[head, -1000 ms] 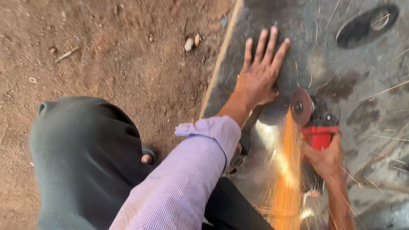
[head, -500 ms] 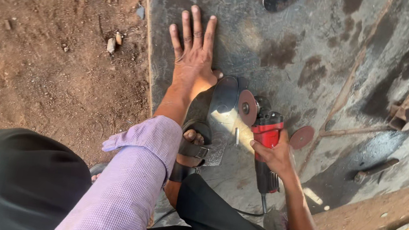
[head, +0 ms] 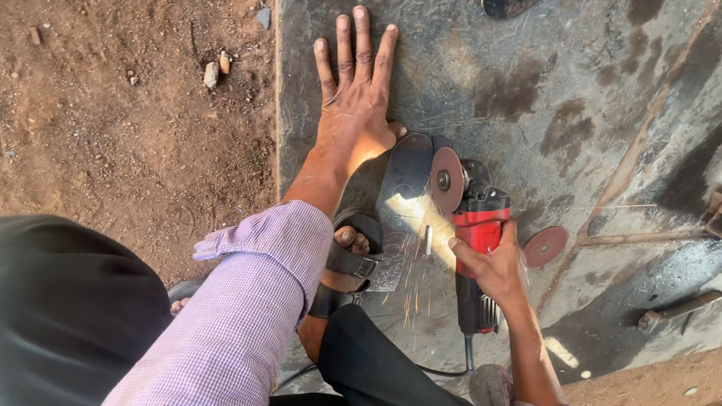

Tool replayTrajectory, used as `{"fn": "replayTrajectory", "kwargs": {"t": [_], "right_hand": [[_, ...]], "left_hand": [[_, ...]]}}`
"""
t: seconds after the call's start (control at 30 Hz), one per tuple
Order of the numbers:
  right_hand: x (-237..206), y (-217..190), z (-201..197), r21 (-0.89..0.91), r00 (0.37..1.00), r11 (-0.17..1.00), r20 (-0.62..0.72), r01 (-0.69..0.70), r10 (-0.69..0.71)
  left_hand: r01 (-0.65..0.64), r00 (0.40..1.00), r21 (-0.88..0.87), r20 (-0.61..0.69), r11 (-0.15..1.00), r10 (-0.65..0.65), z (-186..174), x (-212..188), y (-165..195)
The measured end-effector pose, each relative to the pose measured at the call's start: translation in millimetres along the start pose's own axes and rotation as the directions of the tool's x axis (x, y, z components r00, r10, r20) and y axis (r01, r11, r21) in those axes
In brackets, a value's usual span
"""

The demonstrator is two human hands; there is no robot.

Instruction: The person uses an angle grinder to cut a metal sheet along a marked outline. They hold the sheet with pliers while cutting, reposition the sheet, and continue cutting until a circular piece is separated.

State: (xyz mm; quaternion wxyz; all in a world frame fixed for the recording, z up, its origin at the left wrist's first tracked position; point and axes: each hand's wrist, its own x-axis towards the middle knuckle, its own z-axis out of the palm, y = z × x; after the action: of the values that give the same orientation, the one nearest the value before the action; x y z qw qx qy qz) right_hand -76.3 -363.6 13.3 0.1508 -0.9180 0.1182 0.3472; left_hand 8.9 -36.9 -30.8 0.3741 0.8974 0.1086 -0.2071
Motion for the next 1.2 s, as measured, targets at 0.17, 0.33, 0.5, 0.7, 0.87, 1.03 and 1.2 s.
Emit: {"fn": "replayTrajectory", "kwargs": {"t": [0.17,0.33,0.5,0.7,0.87,1.03,1.2], "right_hand": [[3,2,-2,-0.045,1.0,0.999,-0.021,0.003,-0.004],[9,-3,-6,-0.041,0.999,0.998,-0.035,0.037,-0.039],[14,4,-6,0.105,0.989,0.984,-0.064,0.142,-0.136],[5,-15,-6,0.0,0.993,0.995,-0.07,0.099,-0.099],[-13,-42,-15,-0.151,0.99,0.984,-0.084,0.096,-0.11],[-18,-46,-17,-0.243,0.996,0.97,-0.078,0.015,-0.035],[-26,-37,-21,-0.063,0.991,0.993,-0.087,0.096,-0.101]], "left_hand": [[-0.008,1.0,-0.018,-0.015,1.0,0.007,1,-6,4],[-0.008,1.0,-0.021,-0.028,1.0,0.007,-1,-11,13],[-0.015,0.999,-0.021,-0.046,1.0,0.014,4,-15,20],[0.015,1.0,-0.008,-0.018,1.0,-0.015,-4,-32,19],[0.031,0.999,0.014,0.009,0.999,-0.031,-34,-44,8],[0.041,0.999,0.0,0.015,0.999,-0.041,-43,-52,5],[0.026,0.999,-0.001,-0.023,1.0,-0.026,-45,-55,-2]]}}
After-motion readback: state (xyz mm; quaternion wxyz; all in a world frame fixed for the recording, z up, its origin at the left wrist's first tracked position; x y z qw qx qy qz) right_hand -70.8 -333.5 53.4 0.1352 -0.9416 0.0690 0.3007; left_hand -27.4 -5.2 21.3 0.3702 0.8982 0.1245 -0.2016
